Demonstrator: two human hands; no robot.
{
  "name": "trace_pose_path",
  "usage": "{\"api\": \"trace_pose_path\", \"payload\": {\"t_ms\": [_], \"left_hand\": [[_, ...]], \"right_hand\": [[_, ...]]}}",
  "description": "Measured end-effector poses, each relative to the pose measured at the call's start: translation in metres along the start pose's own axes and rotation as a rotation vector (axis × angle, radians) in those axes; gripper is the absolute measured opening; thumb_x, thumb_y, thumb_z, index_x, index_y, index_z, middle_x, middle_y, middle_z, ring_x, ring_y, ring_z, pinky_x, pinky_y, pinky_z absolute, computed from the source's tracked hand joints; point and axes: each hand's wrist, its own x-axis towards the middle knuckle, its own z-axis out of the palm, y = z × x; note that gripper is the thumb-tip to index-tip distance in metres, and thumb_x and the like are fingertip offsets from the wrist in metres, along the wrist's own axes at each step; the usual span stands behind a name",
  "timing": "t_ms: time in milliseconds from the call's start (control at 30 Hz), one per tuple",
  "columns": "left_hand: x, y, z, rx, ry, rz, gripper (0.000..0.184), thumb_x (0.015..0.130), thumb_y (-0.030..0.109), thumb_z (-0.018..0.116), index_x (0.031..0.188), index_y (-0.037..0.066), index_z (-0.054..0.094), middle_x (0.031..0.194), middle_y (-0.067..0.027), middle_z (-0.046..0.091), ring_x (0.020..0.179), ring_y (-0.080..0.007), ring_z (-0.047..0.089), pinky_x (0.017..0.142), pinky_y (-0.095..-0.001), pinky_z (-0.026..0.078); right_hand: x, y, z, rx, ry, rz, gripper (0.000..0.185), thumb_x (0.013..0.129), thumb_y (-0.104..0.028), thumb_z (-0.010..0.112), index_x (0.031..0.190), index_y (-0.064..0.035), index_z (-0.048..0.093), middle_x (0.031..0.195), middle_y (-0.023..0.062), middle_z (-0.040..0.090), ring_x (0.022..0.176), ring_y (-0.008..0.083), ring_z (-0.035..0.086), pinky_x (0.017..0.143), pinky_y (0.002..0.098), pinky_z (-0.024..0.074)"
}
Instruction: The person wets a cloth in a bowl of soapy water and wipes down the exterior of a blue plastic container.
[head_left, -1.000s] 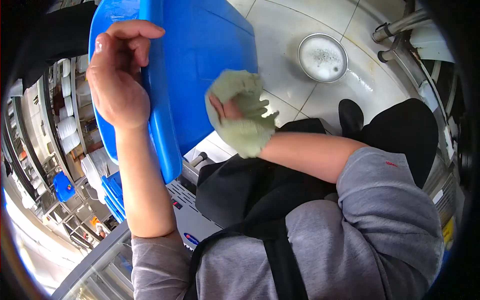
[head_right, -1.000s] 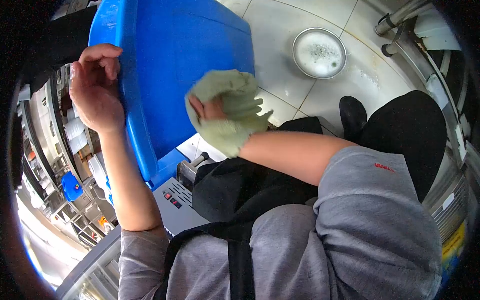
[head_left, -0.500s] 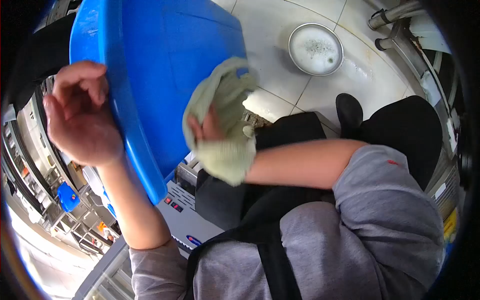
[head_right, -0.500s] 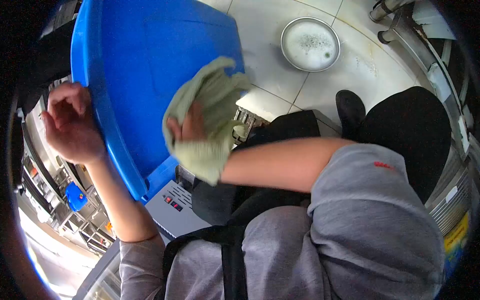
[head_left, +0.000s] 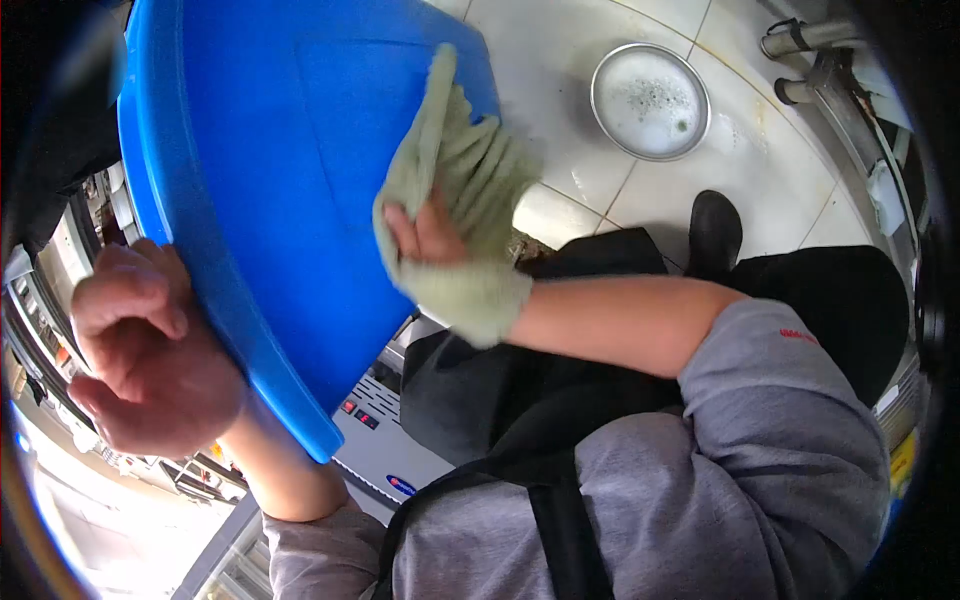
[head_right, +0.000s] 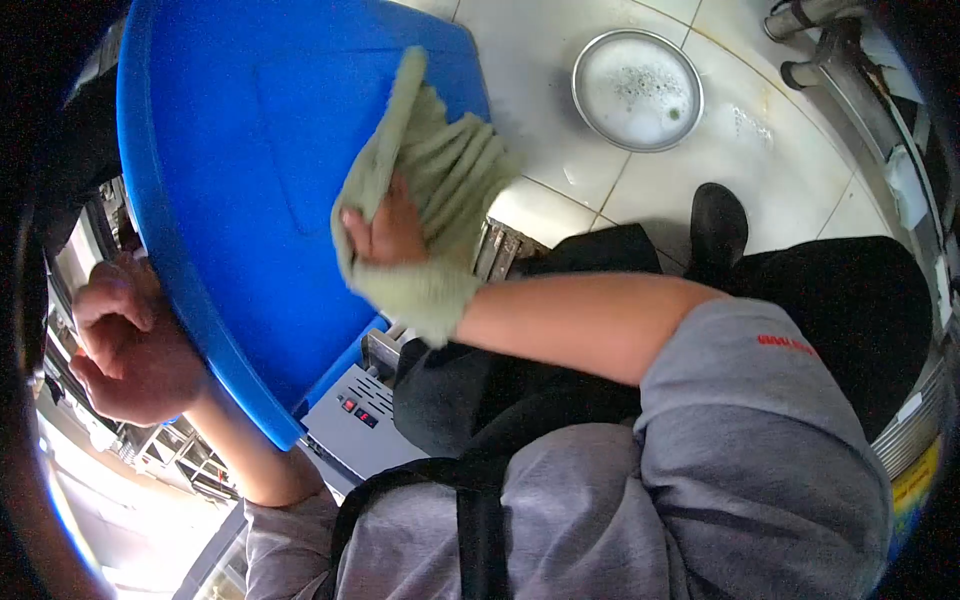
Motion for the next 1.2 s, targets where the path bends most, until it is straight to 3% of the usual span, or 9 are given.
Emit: {"api": "trace_pose_path", "payload": {"t_ms": [167, 400, 700, 767, 833, 867, 967, 1067, 1200], "left_hand": [[-0.003, 0.001, 0.010, 0.107, 0.056, 0.016, 0.056, 0.091, 0.048, 0.022, 0.081, 0.001, 0.051, 0.060, -0.0012, 0.032, 0.056, -0.0117, 0.026, 0.055, -0.0281, 0.023], [0.000, -0.005, 0.012, 0.028, 0.112, 0.063, 0.056, 0.093, 0.049, 0.022, 0.074, 0.003, 0.048, 0.056, -0.0004, 0.032, 0.051, -0.0103, 0.026, 0.050, -0.0266, 0.023], [0.000, 0.002, 0.010, 0.084, 0.123, 0.039, 0.057, 0.094, 0.047, 0.022, 0.071, 0.001, 0.049, 0.055, -0.0022, 0.037, 0.048, -0.0104, 0.030, 0.047, -0.0261, 0.025], [-0.001, 0.001, 0.012, 0.069, 0.133, 0.052, 0.058, 0.094, 0.048, 0.022, 0.071, 0.002, 0.049, 0.054, -0.0021, 0.037, 0.047, -0.0102, 0.030, 0.047, -0.0260, 0.024], [-0.001, 0.003, 0.012, 0.087, 0.123, 0.043, 0.059, 0.094, 0.050, 0.024, 0.070, 0.003, 0.049, 0.054, -0.0018, 0.037, 0.046, -0.0100, 0.028, 0.046, -0.0261, 0.022], [-0.001, 0.003, 0.012, 0.089, 0.125, 0.039, 0.059, 0.094, 0.050, 0.024, 0.070, 0.003, 0.049, 0.054, -0.0018, 0.037, 0.046, -0.0100, 0.028, 0.046, -0.0261, 0.022], [0.000, 0.002, 0.011, 0.065, 0.109, 0.051, 0.060, 0.093, 0.053, 0.025, 0.070, 0.003, 0.049, 0.054, -0.0017, 0.037, 0.046, -0.0102, 0.029, 0.046, -0.0261, 0.022], [0.001, 0.002, 0.013, 0.103, 0.112, 0.041, 0.061, 0.092, 0.055, 0.027, 0.069, 0.003, 0.049, 0.054, -0.0016, 0.036, 0.047, -0.0102, 0.029, 0.046, -0.0262, 0.022], [0.001, -0.001, 0.015, 0.103, 0.165, 0.056, 0.060, 0.091, 0.058, 0.031, 0.069, 0.005, 0.049, 0.053, -0.0012, 0.037, 0.045, -0.0102, 0.028, 0.045, -0.0270, 0.021]], "right_hand": [[0.051, 0.018, 0.002, -0.213, -0.108, -0.223, 0.064, 0.086, -0.048, 0.049, 0.124, 0.0039, 0.043, 0.125, 0.0298, 0.043, 0.120, 0.0491, 0.036, 0.101, 0.0602, 0.0218], [0.235, -0.007, 0.039, -0.123, 0.055, -0.027, 0.065, 0.089, -0.049, 0.039, 0.126, 0.0033, 0.046, 0.136, 0.0247, 0.040, 0.126, 0.0428, 0.033, 0.105, 0.0557, 0.0211], [0.010, -0.080, 0.000, -0.169, -0.480, -0.471, 0.058, 0.091, -0.035, 0.044, 0.135, 0.0015, 0.037, 0.142, 0.0234, 0.031, 0.134, 0.0409, 0.023, 0.110, 0.0526, 0.0153], [0.008, -0.053, 0.060, -0.931, -0.330, -0.681, 0.054, 0.093, -0.035, 0.038, 0.137, -0.0021, 0.037, 0.144, 0.0179, 0.031, 0.135, 0.0337, 0.025, 0.113, 0.0455, 0.0149], [0.084, -0.064, 0.116, 0.735, -0.116, -0.078, 0.051, 0.095, -0.039, 0.030, 0.130, -0.0049, 0.046, 0.135, 0.0195, 0.042, 0.126, 0.0314, 0.039, 0.108, 0.0446, 0.0276], [0.137, -0.116, 0.051, -0.008, -0.096, -0.142, 0.049, 0.095, -0.040, 0.031, 0.119, -0.0014, 0.052, 0.121, 0.0255, 0.053, 0.113, 0.0370, 0.051, 0.099, 0.0476, 0.0363], [0.214, -0.085, 0.047, -0.010, 0.061, -0.198, 0.045, 0.090, -0.033, 0.040, 0.075, 0.0023, 0.064, 0.072, 0.0238, 0.062, 0.072, 0.0422, 0.060, 0.075, 0.0511, 0.0473], [0.240, -0.004, 0.041, -0.147, 0.167, -0.238, 0.040, 0.090, -0.036, 0.040, 0.095, -0.0022, 0.062, 0.091, 0.0244, 0.063, 0.087, 0.0424, 0.058, 0.080, 0.0512, 0.0445], [0.226, 0.070, -0.005, -0.218, 0.028, 0.411, 0.057, 0.093, -0.047, 0.032, 0.126, -0.0042, 0.047, 0.128, 0.0205, 0.050, 0.119, 0.0369, 0.045, 0.100, 0.0428, 0.0340]]}}
